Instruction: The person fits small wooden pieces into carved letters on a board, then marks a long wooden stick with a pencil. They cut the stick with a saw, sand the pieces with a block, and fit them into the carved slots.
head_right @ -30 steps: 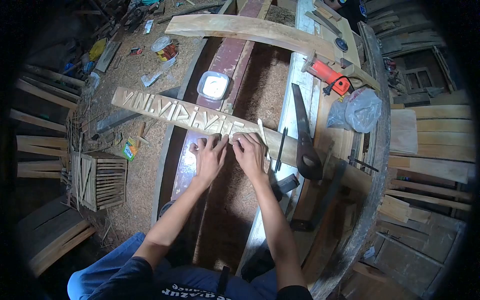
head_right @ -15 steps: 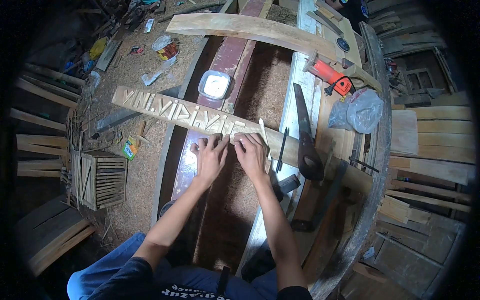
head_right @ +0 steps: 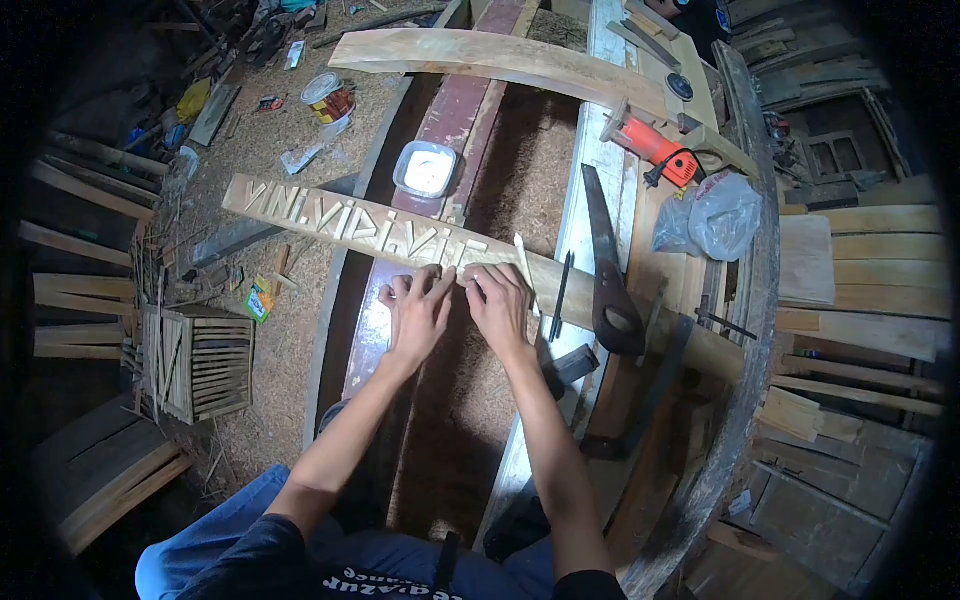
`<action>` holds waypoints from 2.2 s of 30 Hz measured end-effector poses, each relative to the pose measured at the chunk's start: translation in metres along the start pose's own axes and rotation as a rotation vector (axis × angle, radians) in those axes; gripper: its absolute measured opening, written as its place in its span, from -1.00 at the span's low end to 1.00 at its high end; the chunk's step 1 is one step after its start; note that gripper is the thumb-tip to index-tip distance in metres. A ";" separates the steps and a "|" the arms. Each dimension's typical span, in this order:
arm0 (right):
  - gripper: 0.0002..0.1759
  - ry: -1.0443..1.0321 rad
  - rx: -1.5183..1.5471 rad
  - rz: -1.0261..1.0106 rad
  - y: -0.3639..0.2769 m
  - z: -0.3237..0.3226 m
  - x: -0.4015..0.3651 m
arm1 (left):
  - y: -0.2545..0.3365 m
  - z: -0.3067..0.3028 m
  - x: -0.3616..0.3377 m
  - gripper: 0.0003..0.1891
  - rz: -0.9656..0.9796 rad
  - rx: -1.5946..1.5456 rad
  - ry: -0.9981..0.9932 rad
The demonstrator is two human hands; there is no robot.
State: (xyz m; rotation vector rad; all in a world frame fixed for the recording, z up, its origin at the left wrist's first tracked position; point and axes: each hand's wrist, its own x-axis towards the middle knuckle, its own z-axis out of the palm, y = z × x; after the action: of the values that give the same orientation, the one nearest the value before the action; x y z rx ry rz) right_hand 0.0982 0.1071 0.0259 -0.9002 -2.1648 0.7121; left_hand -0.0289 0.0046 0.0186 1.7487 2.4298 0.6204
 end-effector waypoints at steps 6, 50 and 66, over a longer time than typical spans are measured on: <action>-0.80 0.001 0.036 0.105 -0.003 -0.003 -0.003 | -0.004 0.000 -0.002 -0.53 -0.046 -0.087 0.001; -0.83 0.050 0.029 0.109 -0.001 0.004 -0.004 | -0.002 -0.005 0.002 -0.38 -0.013 -0.073 -0.086; -0.64 0.095 0.036 0.131 0.010 0.005 0.026 | 0.005 -0.011 0.032 -0.57 -0.050 -0.093 0.011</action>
State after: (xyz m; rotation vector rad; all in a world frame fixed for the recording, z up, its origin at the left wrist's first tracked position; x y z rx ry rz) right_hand 0.0846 0.1317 0.0258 -1.0438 -2.0174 0.7538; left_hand -0.0385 0.0323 0.0362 1.6485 2.4021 0.7260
